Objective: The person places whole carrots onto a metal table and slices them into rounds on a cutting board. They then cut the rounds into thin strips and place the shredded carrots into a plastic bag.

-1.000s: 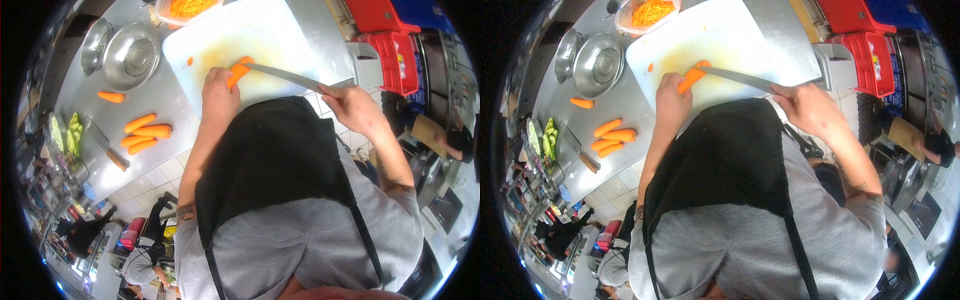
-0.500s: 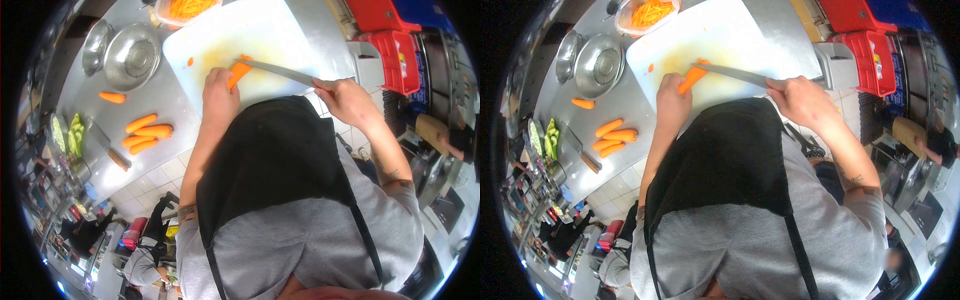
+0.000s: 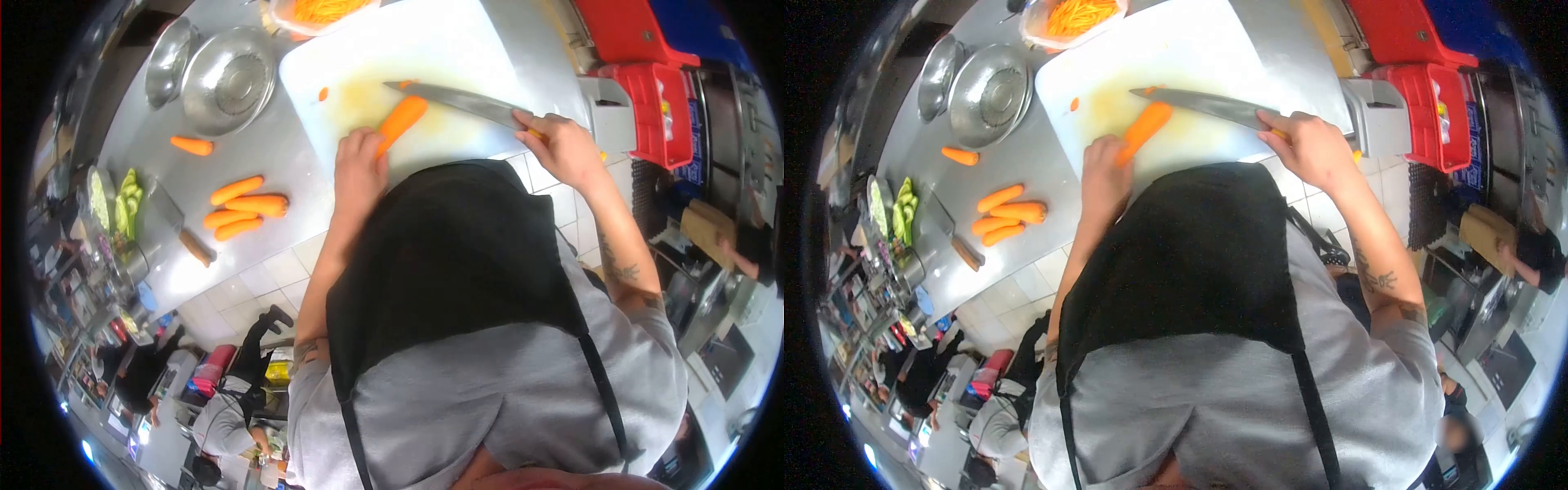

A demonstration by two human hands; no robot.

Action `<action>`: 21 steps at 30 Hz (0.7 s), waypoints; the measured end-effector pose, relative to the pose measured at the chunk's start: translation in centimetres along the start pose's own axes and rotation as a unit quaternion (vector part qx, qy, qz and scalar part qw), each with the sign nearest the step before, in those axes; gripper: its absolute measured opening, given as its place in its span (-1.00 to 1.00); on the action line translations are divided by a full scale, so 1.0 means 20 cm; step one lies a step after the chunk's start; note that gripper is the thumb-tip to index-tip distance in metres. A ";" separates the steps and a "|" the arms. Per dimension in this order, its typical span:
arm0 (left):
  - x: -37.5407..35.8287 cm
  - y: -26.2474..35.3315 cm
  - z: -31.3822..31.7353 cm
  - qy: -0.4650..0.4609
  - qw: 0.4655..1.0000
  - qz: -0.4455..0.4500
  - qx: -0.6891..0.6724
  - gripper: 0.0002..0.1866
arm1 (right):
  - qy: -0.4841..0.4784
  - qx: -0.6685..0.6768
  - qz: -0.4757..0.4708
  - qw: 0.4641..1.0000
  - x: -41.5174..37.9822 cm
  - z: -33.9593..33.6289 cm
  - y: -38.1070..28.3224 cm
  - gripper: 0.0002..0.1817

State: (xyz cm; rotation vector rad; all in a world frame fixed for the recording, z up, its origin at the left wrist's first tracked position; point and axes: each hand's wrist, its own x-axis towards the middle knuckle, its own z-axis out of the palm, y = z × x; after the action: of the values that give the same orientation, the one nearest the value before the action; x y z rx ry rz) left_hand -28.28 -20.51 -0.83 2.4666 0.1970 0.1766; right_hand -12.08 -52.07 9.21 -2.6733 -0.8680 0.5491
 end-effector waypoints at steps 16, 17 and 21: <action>0.20 -0.24 0.02 0.043 0.973 -0.047 0.222 -0.41 | 0.086 0.017 -0.015 0.996 -0.01 0.05 -0.14 -0.59; 0.19 -0.32 0.03 0.057 0.966 -0.086 0.235 -0.41 | 0.086 0.034 0.000 0.996 -0.03 0.05 -0.11 -0.58; 0.18 -0.35 -0.04 0.115 0.971 -0.035 0.206 -0.63 | 0.105 0.097 0.060 0.988 -0.09 0.06 0.03 -0.57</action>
State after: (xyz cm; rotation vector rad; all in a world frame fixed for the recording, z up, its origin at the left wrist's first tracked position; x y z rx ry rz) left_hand -25.48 -13.94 -4.36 2.8424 0.4597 0.4297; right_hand -13.56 -53.51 8.38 -2.5569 -0.5671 0.3480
